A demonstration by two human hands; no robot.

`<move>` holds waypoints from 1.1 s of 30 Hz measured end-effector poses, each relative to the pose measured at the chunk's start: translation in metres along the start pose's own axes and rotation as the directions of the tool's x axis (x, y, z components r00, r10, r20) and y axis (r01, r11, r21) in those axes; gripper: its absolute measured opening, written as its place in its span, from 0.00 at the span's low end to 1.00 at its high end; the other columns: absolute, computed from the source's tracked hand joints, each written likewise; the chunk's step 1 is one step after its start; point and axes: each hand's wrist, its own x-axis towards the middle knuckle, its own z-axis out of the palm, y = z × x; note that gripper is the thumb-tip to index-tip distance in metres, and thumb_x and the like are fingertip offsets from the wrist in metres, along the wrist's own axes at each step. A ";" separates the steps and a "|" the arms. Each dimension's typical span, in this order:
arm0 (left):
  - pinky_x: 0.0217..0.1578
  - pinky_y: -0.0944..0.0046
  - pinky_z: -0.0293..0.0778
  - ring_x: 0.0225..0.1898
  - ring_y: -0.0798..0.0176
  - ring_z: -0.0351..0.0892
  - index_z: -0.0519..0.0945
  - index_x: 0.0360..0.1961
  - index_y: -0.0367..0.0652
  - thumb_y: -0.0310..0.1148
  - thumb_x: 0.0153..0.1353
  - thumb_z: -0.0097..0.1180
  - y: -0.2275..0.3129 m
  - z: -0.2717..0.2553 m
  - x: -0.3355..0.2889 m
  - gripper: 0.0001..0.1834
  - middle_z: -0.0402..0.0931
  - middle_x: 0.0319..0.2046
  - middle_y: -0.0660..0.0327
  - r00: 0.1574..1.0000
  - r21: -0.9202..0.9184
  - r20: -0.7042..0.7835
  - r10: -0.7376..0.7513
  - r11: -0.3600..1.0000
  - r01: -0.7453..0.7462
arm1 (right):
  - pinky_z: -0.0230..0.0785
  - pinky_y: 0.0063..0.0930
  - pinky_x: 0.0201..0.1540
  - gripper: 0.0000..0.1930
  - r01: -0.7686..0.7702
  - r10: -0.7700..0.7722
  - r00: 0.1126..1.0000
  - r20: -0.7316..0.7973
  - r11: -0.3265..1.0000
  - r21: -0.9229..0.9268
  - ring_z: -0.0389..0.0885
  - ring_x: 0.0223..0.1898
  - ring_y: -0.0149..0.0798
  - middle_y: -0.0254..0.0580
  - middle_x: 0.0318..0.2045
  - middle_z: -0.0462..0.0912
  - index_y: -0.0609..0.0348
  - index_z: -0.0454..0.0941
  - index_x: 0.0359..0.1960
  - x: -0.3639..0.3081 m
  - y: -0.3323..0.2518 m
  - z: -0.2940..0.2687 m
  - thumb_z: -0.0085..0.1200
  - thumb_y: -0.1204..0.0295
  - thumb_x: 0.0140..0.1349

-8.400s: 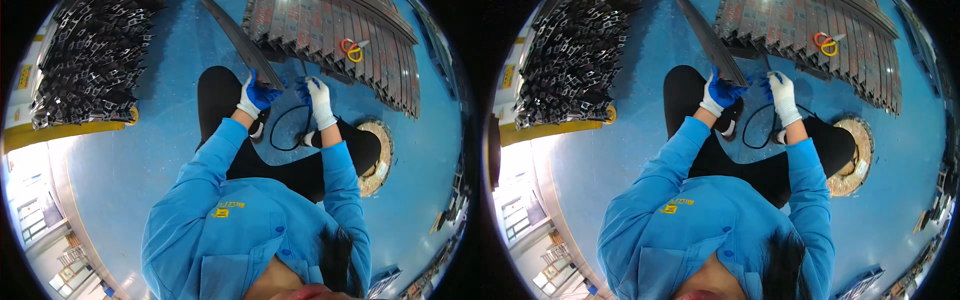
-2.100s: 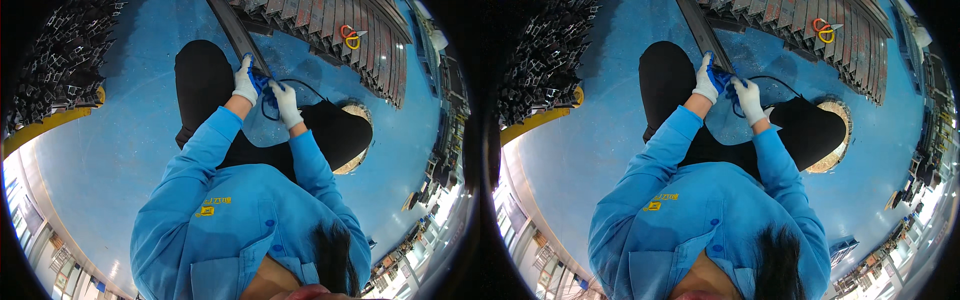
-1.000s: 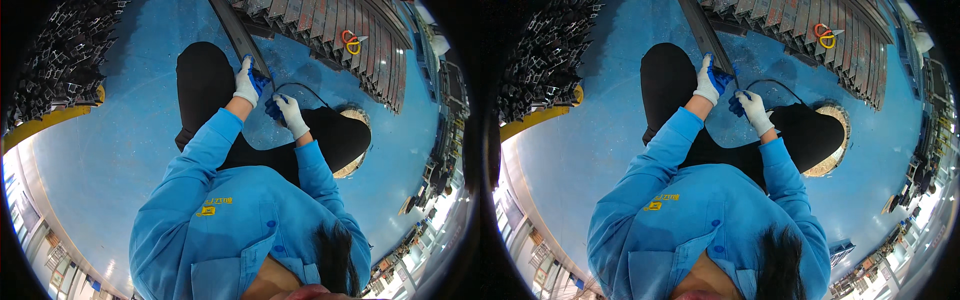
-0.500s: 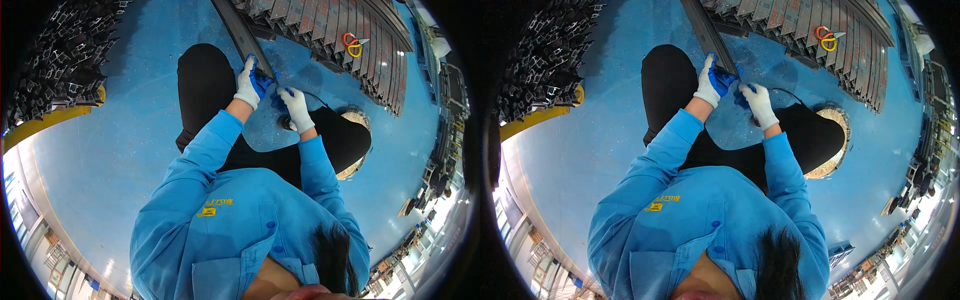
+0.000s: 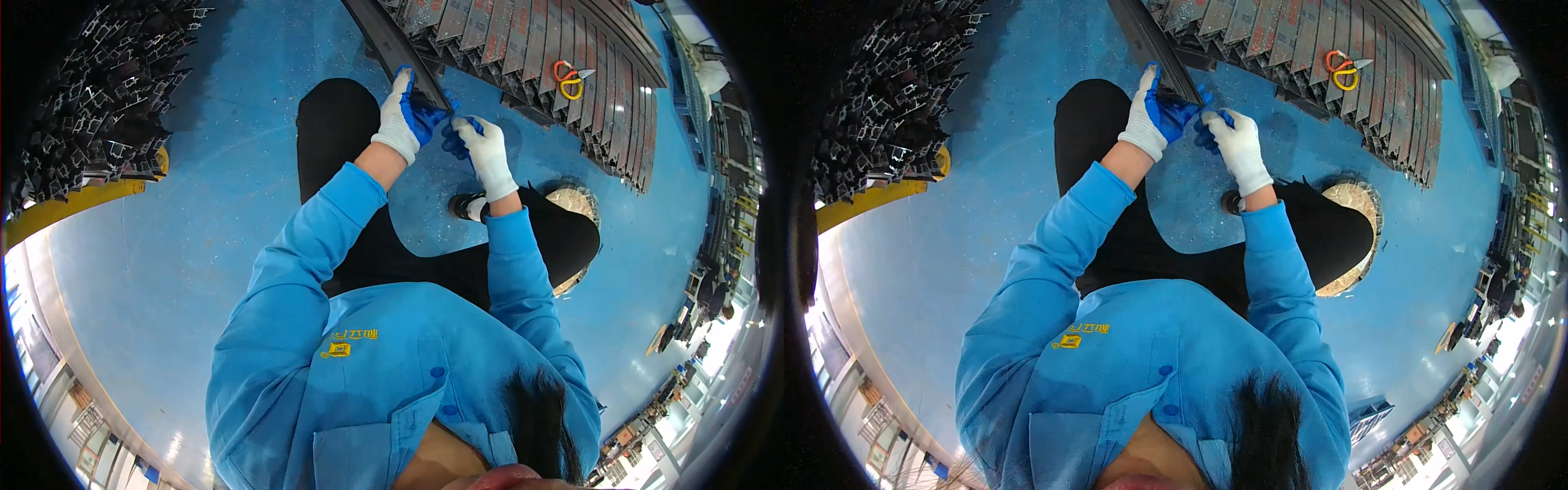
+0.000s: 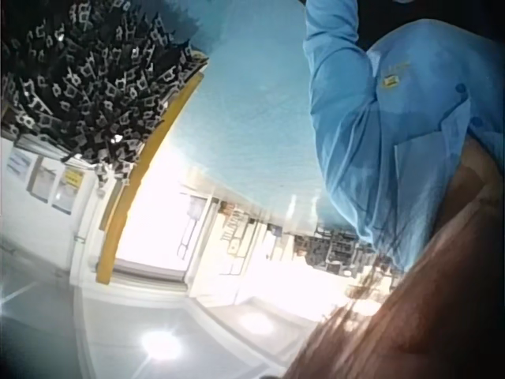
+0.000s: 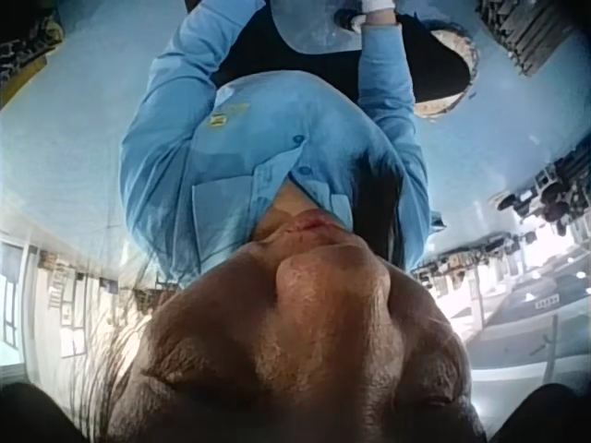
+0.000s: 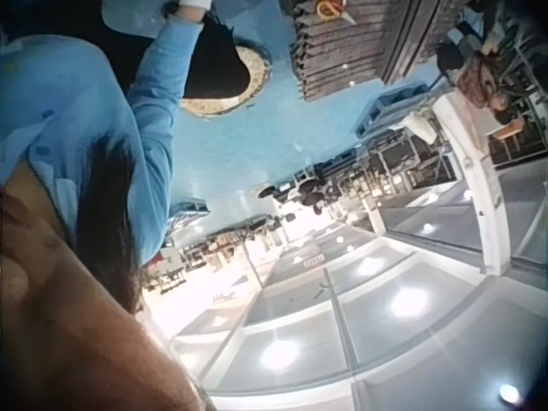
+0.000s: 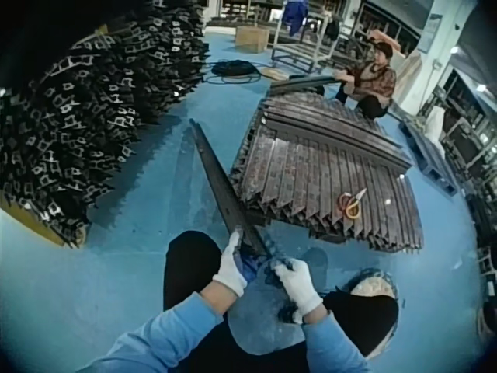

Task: Installing a rubber gasket seal onto a long metal frame profile and cutting it to size.

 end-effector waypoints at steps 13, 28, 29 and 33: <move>0.29 0.59 0.80 0.24 0.61 0.78 0.75 0.38 0.47 0.43 0.58 0.56 -0.003 -0.008 0.019 0.13 0.77 0.26 0.60 0.998 -0.092 0.034 -0.055 0.994 0.058 | 0.61 0.15 0.25 0.12 0.066 -0.065 0.997 -0.035 0.997 0.032 0.69 0.22 0.25 0.32 0.22 0.77 0.70 0.79 0.35 0.007 0.000 0.000 0.51 0.70 0.59; 0.32 0.55 0.79 0.26 0.57 0.78 0.75 0.38 0.46 0.45 0.58 0.55 0.002 -0.011 0.024 0.15 0.78 0.27 0.57 0.995 -0.067 0.057 -0.082 0.994 0.086 | 0.63 0.21 0.27 0.15 0.144 -0.145 0.989 0.003 0.984 -0.106 0.69 0.22 0.29 0.36 0.21 0.77 0.70 0.79 0.33 0.024 0.001 0.004 0.52 0.66 0.57; 0.35 0.53 0.78 0.28 0.54 0.79 0.74 0.39 0.45 0.46 0.58 0.54 0.001 -0.012 0.024 0.16 0.78 0.29 0.54 0.997 -0.065 0.053 -0.055 0.996 0.058 | 0.63 0.21 0.27 0.15 0.155 -0.155 0.988 0.009 0.983 -0.101 0.69 0.22 0.29 0.36 0.21 0.77 0.70 0.79 0.33 0.018 0.011 -0.006 0.52 0.66 0.57; 0.40 0.49 0.77 0.33 0.50 0.80 0.73 0.42 0.43 0.47 0.59 0.52 -0.005 -0.015 0.028 0.19 0.78 0.33 0.50 0.997 -0.053 0.070 -0.013 0.998 0.017 | 0.66 0.22 0.30 0.15 0.095 -0.086 0.993 0.078 0.988 -0.121 0.71 0.25 0.31 0.40 0.23 0.79 0.71 0.78 0.33 0.016 0.023 -0.019 0.52 0.66 0.57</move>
